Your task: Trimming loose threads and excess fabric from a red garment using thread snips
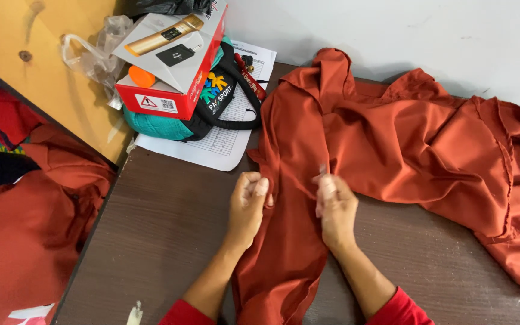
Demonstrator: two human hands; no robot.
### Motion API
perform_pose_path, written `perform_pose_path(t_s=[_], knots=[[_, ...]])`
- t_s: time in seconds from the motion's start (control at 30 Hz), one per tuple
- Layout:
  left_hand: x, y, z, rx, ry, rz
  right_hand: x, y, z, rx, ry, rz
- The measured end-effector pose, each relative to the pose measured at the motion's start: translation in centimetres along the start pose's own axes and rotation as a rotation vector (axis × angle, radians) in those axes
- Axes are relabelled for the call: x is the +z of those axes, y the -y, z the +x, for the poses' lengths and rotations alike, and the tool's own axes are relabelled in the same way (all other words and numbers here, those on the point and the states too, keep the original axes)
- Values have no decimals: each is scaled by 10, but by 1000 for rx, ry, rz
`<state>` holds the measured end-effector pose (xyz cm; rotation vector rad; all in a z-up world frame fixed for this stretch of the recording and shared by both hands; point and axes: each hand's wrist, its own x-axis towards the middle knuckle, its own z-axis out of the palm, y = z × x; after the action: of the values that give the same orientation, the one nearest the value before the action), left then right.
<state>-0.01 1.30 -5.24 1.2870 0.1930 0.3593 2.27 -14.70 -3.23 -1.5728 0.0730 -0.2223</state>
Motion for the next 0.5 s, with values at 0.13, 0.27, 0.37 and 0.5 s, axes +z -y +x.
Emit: perform_pose_path(t_s=[0.13,0.27,0.37,0.5], knots=[[-19,6,14,21,-75,-4,-8,1,19,206,-137,264],[-52,-6,36,235,-475,65,-9,9,19,262,-229,356],[-71,-32,35,397,-785,251,-7,13,19,284,-251,363],[-69,-42,33,780,-697,731,-5,-7,15,157,-167,231]])
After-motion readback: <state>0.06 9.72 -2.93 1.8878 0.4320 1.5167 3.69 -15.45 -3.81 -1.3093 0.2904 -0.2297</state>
